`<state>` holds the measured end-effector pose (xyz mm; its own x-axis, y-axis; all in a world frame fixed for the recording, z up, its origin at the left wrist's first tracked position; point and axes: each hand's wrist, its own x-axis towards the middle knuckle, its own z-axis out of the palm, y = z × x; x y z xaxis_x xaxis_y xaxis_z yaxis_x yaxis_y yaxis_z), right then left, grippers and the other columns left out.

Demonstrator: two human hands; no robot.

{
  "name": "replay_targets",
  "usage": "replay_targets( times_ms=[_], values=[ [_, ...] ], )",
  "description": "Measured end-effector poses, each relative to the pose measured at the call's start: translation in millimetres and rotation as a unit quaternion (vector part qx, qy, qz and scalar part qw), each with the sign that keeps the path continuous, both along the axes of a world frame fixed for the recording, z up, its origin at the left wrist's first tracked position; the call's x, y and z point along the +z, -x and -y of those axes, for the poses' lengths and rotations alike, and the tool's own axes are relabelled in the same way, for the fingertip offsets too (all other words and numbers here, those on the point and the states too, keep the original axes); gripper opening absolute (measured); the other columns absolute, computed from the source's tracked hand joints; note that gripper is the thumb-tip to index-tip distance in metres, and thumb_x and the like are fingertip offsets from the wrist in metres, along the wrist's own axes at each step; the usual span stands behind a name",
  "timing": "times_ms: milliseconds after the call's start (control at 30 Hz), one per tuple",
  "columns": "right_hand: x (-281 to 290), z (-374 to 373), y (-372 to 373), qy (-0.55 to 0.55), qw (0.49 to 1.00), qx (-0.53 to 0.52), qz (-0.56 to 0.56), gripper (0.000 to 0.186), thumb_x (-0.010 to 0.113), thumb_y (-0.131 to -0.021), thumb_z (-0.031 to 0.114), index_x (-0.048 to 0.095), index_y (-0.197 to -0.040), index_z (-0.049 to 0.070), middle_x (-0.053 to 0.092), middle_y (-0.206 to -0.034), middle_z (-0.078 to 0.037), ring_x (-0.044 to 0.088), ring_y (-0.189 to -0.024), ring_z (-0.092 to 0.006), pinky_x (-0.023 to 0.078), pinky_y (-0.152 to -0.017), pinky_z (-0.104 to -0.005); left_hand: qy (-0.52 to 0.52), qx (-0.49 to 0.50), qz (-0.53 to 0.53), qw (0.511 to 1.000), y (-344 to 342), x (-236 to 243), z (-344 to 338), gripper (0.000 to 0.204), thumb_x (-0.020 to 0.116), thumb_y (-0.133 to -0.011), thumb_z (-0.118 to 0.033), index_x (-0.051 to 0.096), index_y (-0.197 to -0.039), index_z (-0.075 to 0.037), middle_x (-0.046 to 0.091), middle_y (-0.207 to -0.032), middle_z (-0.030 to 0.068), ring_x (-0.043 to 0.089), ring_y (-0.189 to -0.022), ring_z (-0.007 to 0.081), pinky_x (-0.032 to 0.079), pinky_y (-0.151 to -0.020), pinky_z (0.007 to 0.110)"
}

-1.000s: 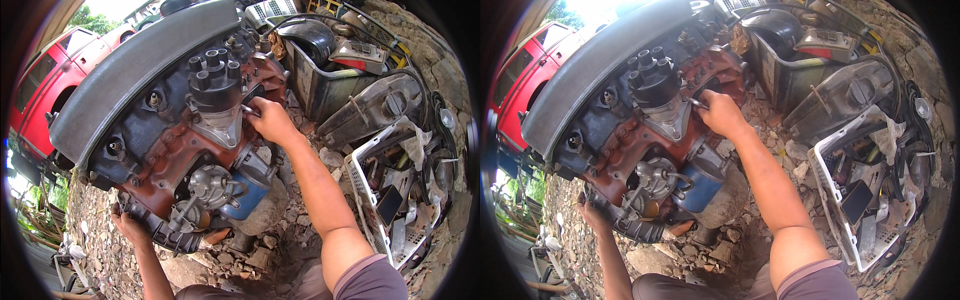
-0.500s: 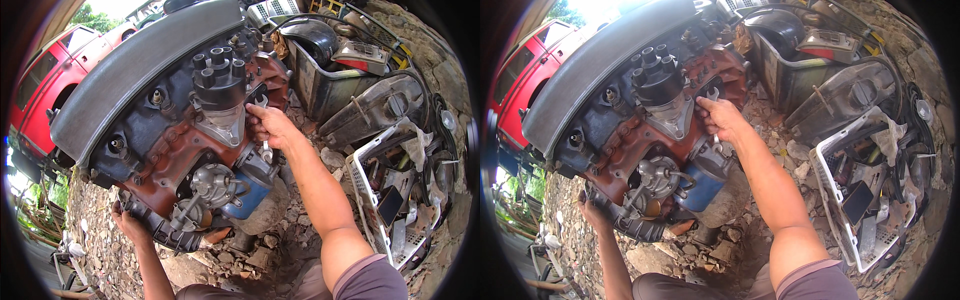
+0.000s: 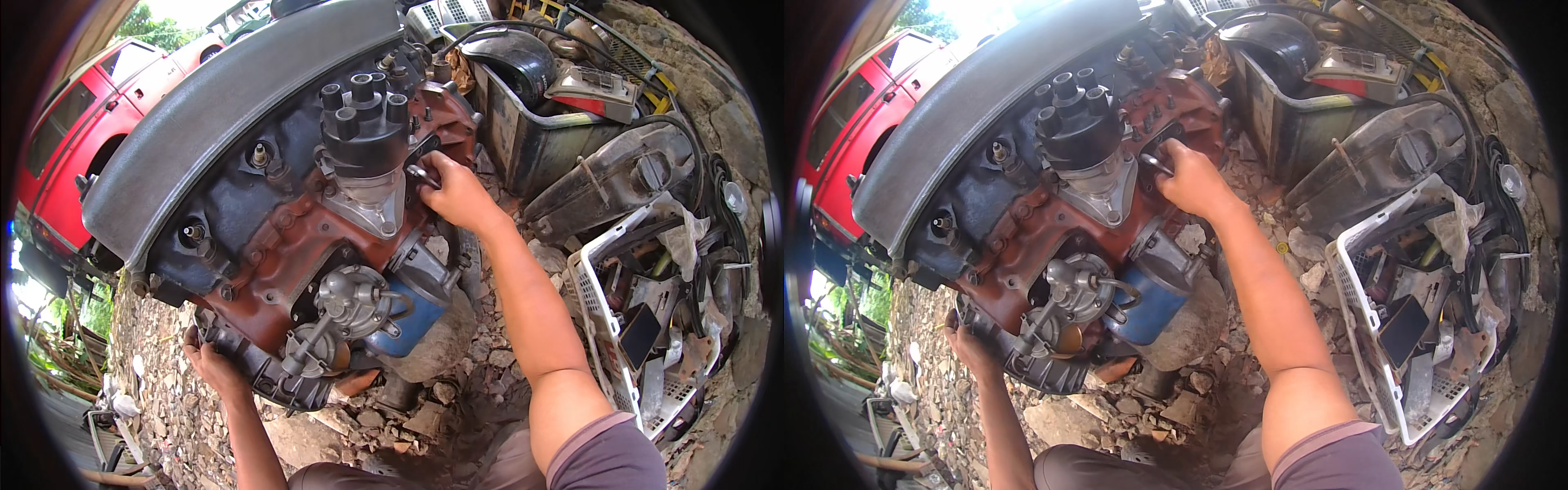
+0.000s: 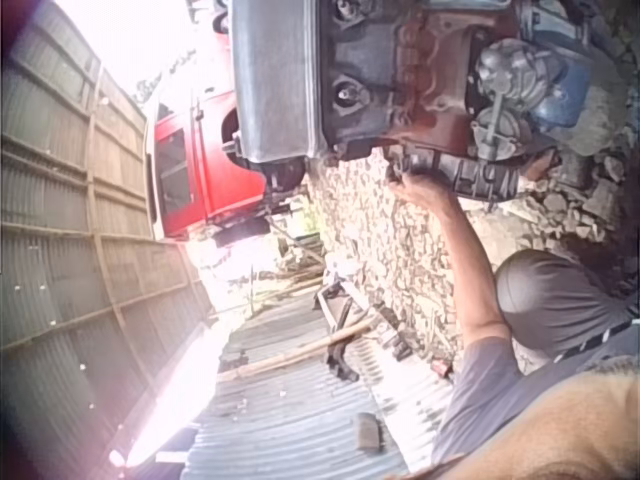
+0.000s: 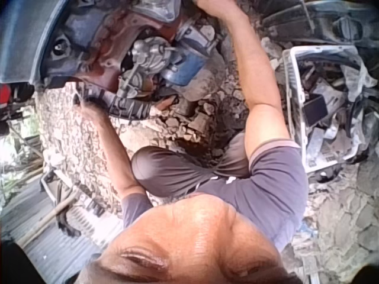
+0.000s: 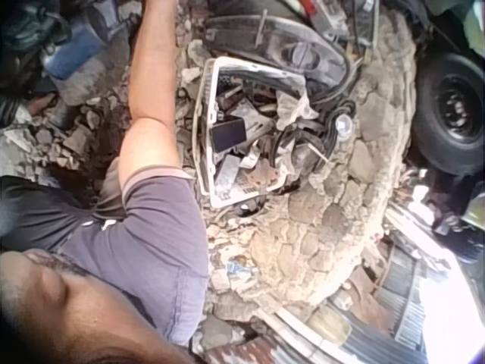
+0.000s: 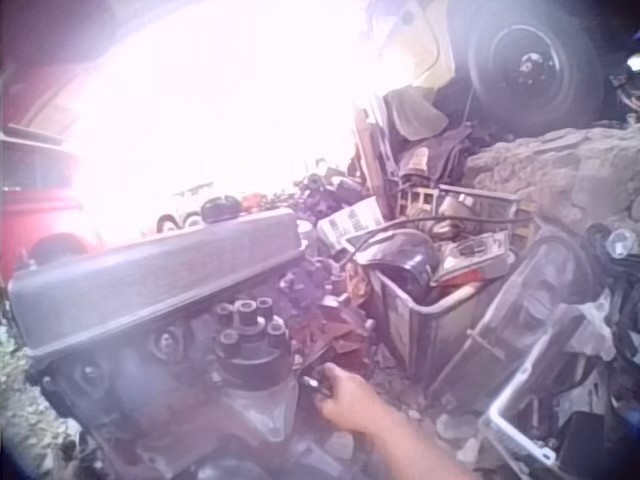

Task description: The person uses a wrench to loosen and remove bolts from a metal cover on a vehicle engine. They remove the cover, inspect it, and then reattach it, tightening the bolts back into place.

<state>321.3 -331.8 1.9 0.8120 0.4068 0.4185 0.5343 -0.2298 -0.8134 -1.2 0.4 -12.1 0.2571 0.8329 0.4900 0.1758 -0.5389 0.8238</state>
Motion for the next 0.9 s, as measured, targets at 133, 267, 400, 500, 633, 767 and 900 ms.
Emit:
replay_targets(
  times_ms=[133, 267, 400, 500, 633, 767, 900],
  values=[
    [13, 3, 7, -0.083, 0.948, 0.069, -0.301, 0.025, 0.064, -0.087, 0.025, 0.060, -0.097, 0.002, 0.062, -0.076, -0.006, 0.044, -0.045, -0.0092, 0.029, -0.038, -0.0267, -0.130, 0.027, -0.077, 0.988, 7, -3, -7, 0.049, 0.037, -0.080, -0.006, 0.047, -0.127, 0.003, 0.051, -0.117, 0.0142, 0.055, -0.099, 0.0235, 0.052, -0.079, 0.032],
    [20, -7, 16, -0.152, 0.915, 0.080, -0.365, 0.029, 0.063, -0.092, 0.032, 0.060, -0.091, 0.003, 0.059, -0.073, -0.003, 0.034, -0.040, -0.0034, 0.018, -0.033, -0.0228, 0.114, -0.032, 0.073, 0.990, 1, 9, 6, 0.048, 0.036, -0.081, -0.007, 0.048, -0.124, 0.009, 0.048, -0.125, 0.0181, 0.053, -0.107, 0.0276, 0.045, -0.093, 0.035],
    [-2, -14, 2, -0.096, 0.976, 0.027, -0.194, 0.029, 0.066, -0.088, 0.027, 0.062, -0.093, -0.001, 0.062, -0.074, -0.008, 0.052, -0.056, -0.0132, 0.040, -0.050, -0.0307, 0.046, -0.004, 0.020, 0.999, -9, 21, 30, 0.048, 0.036, -0.081, -0.008, 0.047, -0.122, 0.015, 0.046, -0.129, 0.0224, 0.049, -0.116, 0.0314, 0.036, -0.103, 0.037],
    [0, -15, 6, 0.019, 0.997, -0.054, 0.043, 0.033, 0.068, -0.085, 0.027, 0.063, -0.095, -0.004, 0.064, -0.074, -0.013, 0.060, -0.067, -0.0183, 0.047, -0.065, -0.0352, 0.006, 0.008, -0.033, 0.999, -4, 18, 23, 0.048, 0.035, -0.082, -0.007, 0.048, -0.121, 0.017, 0.045, -0.131, 0.0231, 0.046, -0.119, 0.0322, 0.034, -0.102, 0.036],
    [1, -8, 6, 0.005, 0.999, -0.018, 0.048, 0.034, 0.067, -0.086, 0.030, 0.063, -0.095, -0.003, 0.065, -0.076, -0.012, 0.063, -0.071, -0.0207, 0.049, -0.070, -0.0363, 0.038, 0.007, 0.001, 0.999, -6, 22, 29, 0.046, 0.036, -0.083, -0.007, 0.050, -0.117, 0.019, 0.045, -0.132, 0.0240, 0.046, -0.120, 0.0333, 0.033, -0.103, 0.037],
    [3, -2, 2, -0.104, 0.958, 0.062, -0.262, 0.031, 0.064, -0.091, 0.032, 0.060, -0.088, 0.002, 0.062, -0.073, -0.004, 0.048, -0.053, -0.0098, 0.036, -0.045, -0.0267, 0.012, -0.004, -0.019, 1.000, -3, 15, 21, 0.046, 0.036, -0.082, -0.007, 0.048, -0.120, 0.015, 0.047, -0.127, 0.0213, 0.049, -0.114, 0.0311, 0.039, -0.100, 0.037],
    [19, -2, 14, -0.168, 0.892, 0.090, -0.409, 0.028, 0.063, -0.092, 0.031, 0.059, -0.091, 0.003, 0.058, -0.072, -0.002, 0.037, -0.046, -0.0047, 0.024, -0.036, -0.0222, 0.076, -0.043, 0.059, 0.994, 5, 3, -3, 0.050, 0.037, -0.080, -0.009, 0.044, -0.129, 0.002, 0.050, -0.117, 0.0150, 0.055, -0.097, 0.0237, 0.052, -0.081, 0.035]
  ],
)
